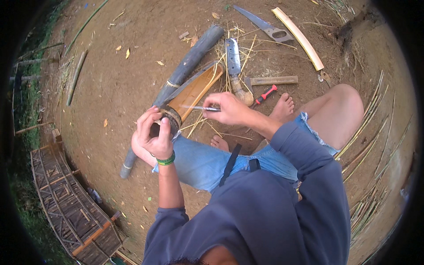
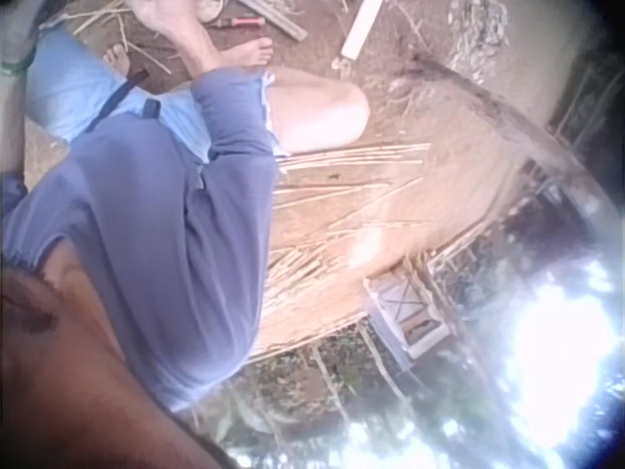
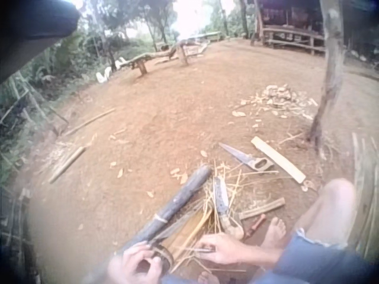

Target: The person sits on the ground and uses a knife to shave and smooth the surface of a split bamboo segment. They hold the bamboo piece in one hand and carefully scrape the surface with the knife in the other, removing thin strips of material. The person occasionally pauses to inspect the work and reposition the bamboo.

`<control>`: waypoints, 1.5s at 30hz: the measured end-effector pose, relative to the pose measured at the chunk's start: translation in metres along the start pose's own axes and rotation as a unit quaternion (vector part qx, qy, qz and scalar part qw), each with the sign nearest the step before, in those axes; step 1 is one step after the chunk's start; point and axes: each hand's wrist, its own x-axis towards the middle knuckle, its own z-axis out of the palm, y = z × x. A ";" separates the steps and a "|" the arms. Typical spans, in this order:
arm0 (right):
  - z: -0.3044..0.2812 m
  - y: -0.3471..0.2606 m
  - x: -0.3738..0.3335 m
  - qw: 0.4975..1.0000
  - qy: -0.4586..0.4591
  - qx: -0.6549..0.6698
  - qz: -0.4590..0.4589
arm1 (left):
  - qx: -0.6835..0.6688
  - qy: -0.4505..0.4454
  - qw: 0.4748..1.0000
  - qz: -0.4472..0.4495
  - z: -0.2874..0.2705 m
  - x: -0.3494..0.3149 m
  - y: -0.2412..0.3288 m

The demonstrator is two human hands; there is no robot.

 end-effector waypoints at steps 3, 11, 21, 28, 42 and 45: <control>0.007 -0.005 0.002 0.998 0.012 0.036 0.041 | -0.004 0.026 0.999 -0.035 -0.003 0.000 -0.008; 0.037 -0.017 0.029 0.991 0.123 0.020 -0.058 | -0.009 0.077 0.995 -0.063 0.006 0.011 -0.007; -0.042 -0.047 -0.014 0.993 -0.069 -0.094 -0.035 | -0.054 0.201 0.952 -0.224 -0.011 0.009 -0.033; -0.126 0.085 0.032 0.923 0.217 -0.073 0.308 | -0.028 0.112 0.986 -0.123 0.003 -0.013 -0.010; -0.016 0.243 0.102 0.945 0.075 -0.133 0.288 | 0.047 0.138 0.947 -0.287 -0.025 -0.003 -0.030; -0.024 0.242 0.112 0.955 0.045 -0.146 0.256 | 0.029 0.158 0.943 -0.291 -0.027 -0.001 -0.039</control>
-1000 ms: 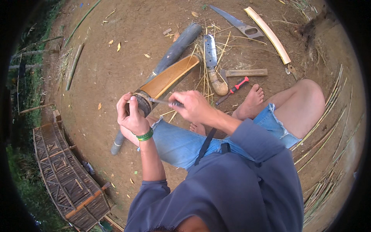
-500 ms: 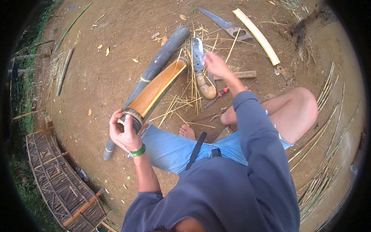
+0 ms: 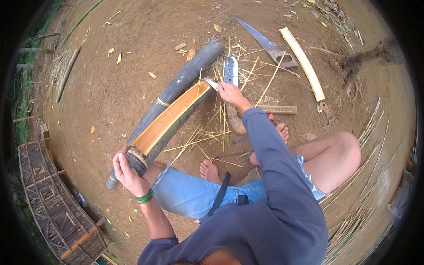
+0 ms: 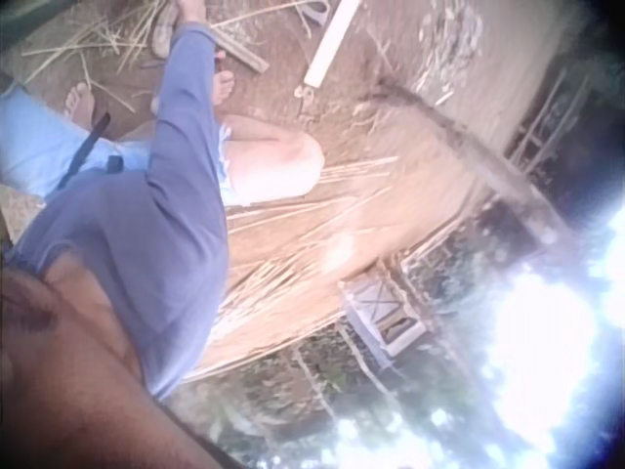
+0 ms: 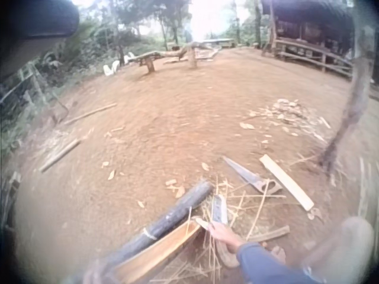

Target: The person sits on the ground and uses a knife to shave and smooth the surface of a split bamboo segment. They hold the bamboo piece in one hand and carefully scrape the surface with the knife in the other, removing thin strips of material. The person occasionally pauses to inspect the work and reposition the bamboo.

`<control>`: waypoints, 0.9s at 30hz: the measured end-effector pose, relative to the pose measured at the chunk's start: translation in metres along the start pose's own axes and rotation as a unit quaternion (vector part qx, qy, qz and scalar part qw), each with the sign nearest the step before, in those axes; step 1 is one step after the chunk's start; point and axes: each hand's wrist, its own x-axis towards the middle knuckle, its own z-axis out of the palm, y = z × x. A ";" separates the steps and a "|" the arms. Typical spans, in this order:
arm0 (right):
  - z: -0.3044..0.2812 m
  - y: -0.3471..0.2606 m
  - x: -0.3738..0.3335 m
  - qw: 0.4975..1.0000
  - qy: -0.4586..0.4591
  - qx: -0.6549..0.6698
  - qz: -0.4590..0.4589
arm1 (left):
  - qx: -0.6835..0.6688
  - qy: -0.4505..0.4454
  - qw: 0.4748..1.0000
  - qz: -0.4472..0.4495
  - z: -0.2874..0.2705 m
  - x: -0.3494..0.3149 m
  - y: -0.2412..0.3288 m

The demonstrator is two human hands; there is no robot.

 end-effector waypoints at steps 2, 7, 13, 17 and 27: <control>-0.002 0.004 0.007 0.997 -0.006 -0.033 -0.066 | -0.045 0.019 0.999 -0.016 0.003 0.004 -0.003; -0.004 0.000 0.009 0.997 -0.043 -0.035 -0.047 | -0.075 0.042 0.995 -0.042 0.014 0.010 0.010; 0.000 0.007 0.011 0.996 -0.089 0.008 -0.014 | -0.100 0.034 0.994 -0.036 0.016 0.017 0.011; 0.006 0.004 0.000 0.996 -0.085 0.039 0.014 | -0.082 0.023 0.996 -0.020 0.016 0.020 0.009; 0.020 0.009 -0.017 0.983 -0.096 0.150 0.032 | -0.061 0.014 0.998 -0.006 0.013 0.018 0.005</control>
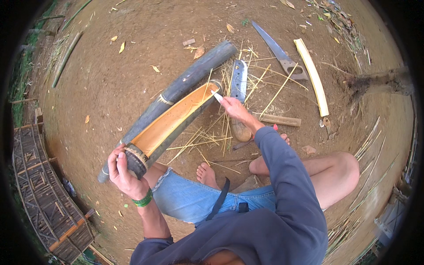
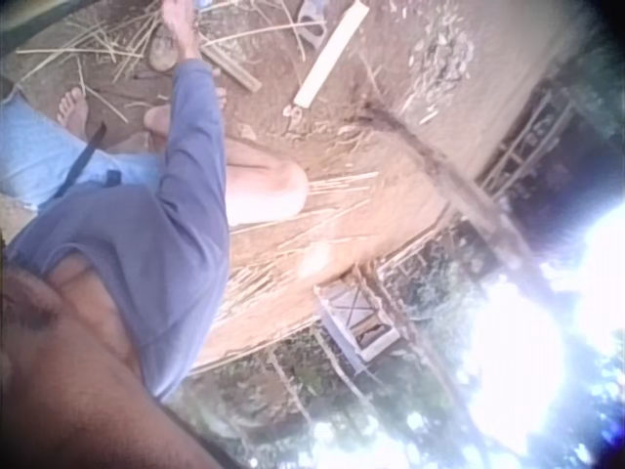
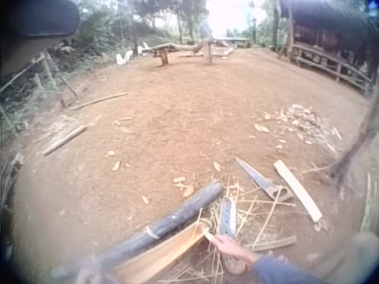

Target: The person sits on the ground and uses a knife to shave and smooth the surface of a split bamboo segment. They hold the bamboo piece in one hand and carefully scrape the surface with the knife in the other, removing thin strips of material. The person occasionally pauses to inspect the work and reposition the bamboo.

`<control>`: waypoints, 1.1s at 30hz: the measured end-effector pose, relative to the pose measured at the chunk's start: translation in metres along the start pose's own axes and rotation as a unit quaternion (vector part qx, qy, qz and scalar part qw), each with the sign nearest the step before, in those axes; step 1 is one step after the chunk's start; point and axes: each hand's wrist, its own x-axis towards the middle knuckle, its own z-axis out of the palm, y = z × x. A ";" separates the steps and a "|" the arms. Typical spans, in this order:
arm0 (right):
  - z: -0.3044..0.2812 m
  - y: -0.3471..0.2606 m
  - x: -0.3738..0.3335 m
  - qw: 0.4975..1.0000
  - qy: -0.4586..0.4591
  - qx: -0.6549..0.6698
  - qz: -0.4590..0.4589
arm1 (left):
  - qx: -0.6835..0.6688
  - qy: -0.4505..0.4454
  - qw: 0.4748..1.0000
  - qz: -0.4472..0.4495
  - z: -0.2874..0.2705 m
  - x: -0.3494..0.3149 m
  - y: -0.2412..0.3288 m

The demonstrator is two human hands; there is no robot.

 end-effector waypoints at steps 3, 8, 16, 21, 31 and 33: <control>0.005 -0.020 -0.009 0.999 0.000 -0.031 -0.025 | 0.015 0.002 1.000 0.005 -0.004 -0.006 -0.002; 0.011 -0.025 -0.028 1.000 -0.010 -0.019 0.022 | 0.008 -0.006 1.000 0.010 0.001 -0.004 0.002; 0.054 -0.158 -0.086 0.991 -0.056 0.008 -0.125 | 0.014 0.037 0.999 -0.006 -0.006 -0.005 -0.003; 0.085 -0.215 -0.151 0.991 -0.074 -0.041 -0.106 | 0.016 0.045 0.999 -0.009 -0.004 -0.009 -0.007; 0.006 -0.087 -0.049 0.985 0.079 -0.137 0.062 | -0.010 0.007 0.999 0.038 0.004 -0.027 0.001; 0.001 -0.062 -0.028 0.983 0.087 -0.153 0.056 | 0.005 0.009 0.999 0.042 0.002 -0.030 0.002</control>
